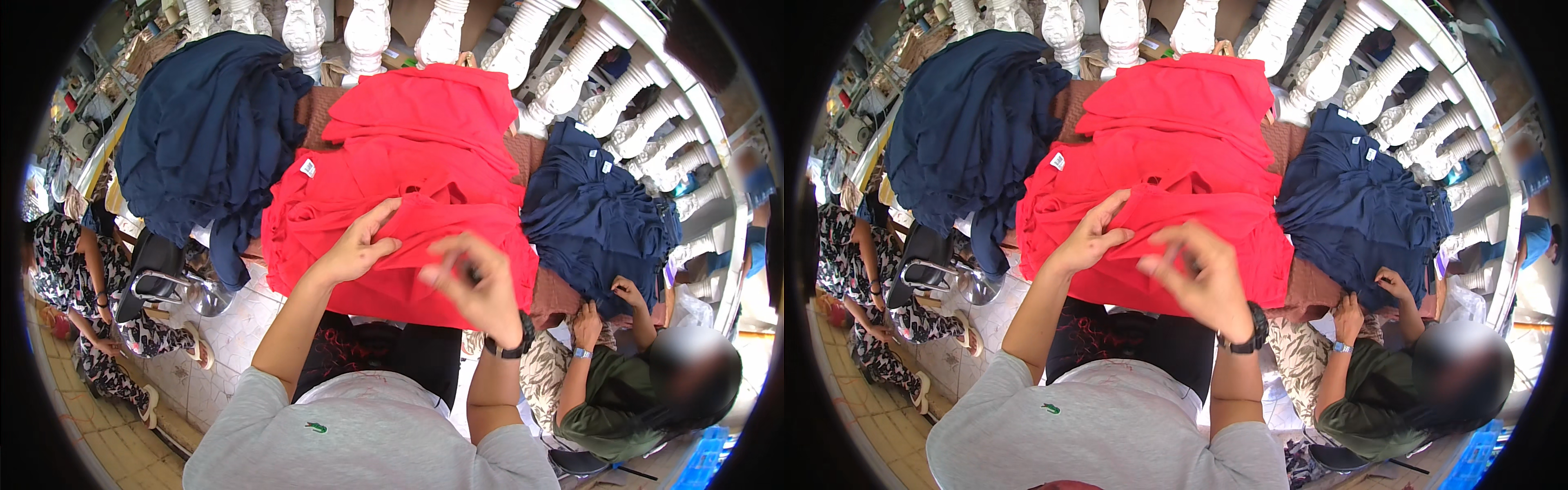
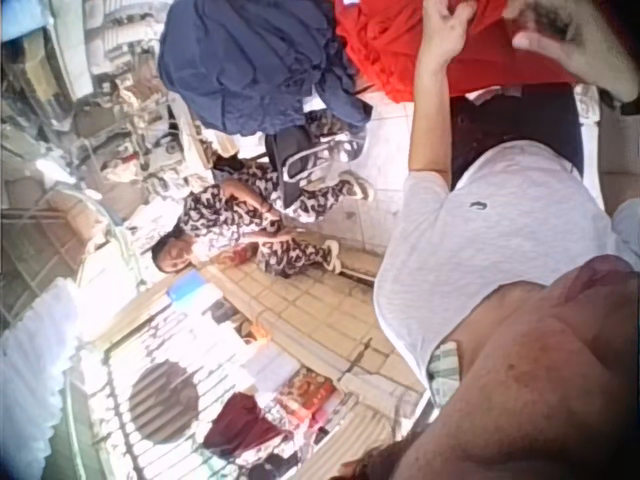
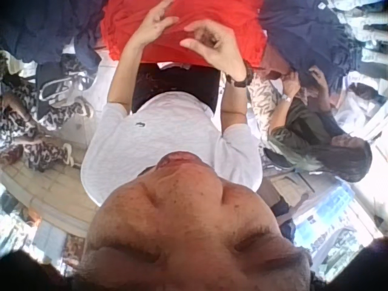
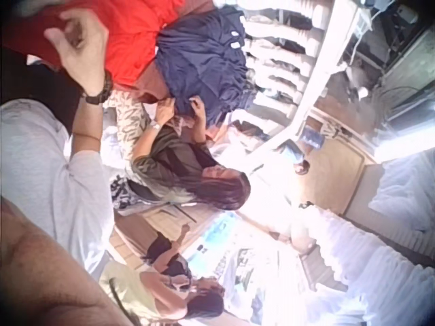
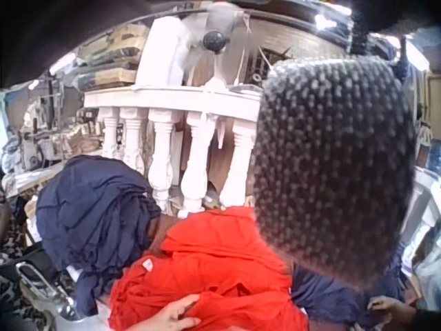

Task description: The person uses a small pair of scissors to trim loose threads and tags from a red garment. They repeatedly pick at the fabric, snip small pieces, and adjust the garment's position on the table.

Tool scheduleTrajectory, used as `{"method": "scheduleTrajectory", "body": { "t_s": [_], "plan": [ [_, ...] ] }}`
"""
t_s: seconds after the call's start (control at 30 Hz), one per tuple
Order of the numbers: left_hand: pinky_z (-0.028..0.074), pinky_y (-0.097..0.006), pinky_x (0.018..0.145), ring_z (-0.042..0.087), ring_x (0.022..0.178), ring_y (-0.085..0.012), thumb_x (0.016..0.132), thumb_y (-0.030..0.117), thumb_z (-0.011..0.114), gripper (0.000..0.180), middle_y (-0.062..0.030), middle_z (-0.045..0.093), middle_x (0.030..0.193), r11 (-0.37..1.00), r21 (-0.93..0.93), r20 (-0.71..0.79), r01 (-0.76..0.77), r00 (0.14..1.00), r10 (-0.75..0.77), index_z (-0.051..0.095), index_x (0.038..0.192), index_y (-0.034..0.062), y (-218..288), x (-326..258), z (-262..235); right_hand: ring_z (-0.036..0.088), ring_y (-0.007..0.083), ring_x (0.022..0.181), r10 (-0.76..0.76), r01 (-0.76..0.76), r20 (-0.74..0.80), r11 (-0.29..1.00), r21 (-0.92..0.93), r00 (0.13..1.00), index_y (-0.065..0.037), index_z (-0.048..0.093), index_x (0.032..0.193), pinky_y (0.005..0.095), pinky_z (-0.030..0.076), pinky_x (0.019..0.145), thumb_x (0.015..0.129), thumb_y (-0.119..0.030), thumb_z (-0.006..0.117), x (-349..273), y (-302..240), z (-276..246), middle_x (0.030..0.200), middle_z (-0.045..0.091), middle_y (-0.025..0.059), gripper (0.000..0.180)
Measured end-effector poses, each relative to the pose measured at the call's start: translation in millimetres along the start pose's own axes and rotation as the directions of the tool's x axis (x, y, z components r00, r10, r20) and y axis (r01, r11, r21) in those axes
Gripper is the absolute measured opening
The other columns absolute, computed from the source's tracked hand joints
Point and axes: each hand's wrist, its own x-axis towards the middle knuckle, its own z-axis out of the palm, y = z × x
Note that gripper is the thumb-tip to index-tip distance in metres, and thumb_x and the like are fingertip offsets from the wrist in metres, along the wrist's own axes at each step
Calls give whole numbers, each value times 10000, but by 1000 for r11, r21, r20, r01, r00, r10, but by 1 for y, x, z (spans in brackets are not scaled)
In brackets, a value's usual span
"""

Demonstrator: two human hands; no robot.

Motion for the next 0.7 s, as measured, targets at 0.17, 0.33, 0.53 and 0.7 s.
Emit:
{"method": "scheduleTrajectory", "body": {
  "t_s": [0.17,0.33,0.53,0.7],
  "plan": [
    [227,-336,1219,289,1516,-235,895,-71,563,692,-166,351,1601,997,59,-29,39,999,-38,323,1542,-27,-5,-5,0,469,36,627,-19,11,-391,1000,-23,920,-41,701,1102,206,329,508,854,21,718,23,54,-12,1039,649,32,256],
    [269,-306,1185,387,1435,-169,824,-130,505,723,-77,442,1514,998,59,-46,-11,999,14,366,1519,13,2,-11,10,544,72,708,-85,64,-330,995,-73,940,-39,685,1165,220,384,547,867,20,696,29,80,3,1198,658,77,304],
    [215,-323,1215,307,1493,-199,823,-124,499,774,-126,360,1582,987,133,-121,-85,987,101,283,1558,-16,10,-16,20,561,156,707,-177,153,-342,983,-97,923,-1,713,968,280,421,599,849,41,733,37,85,14,873,628,55,129],
    [185,-341,1234,233,1534,-228,855,-110,512,766,-177,268,1643,965,168,-198,-200,952,232,243,1569,-46,33,-11,26,446,79,600,-344,314,-509,938,-146,789,-10,711,923,247,330,529,798,68,784,37,54,0,844,624,36,165]
  ]
}}
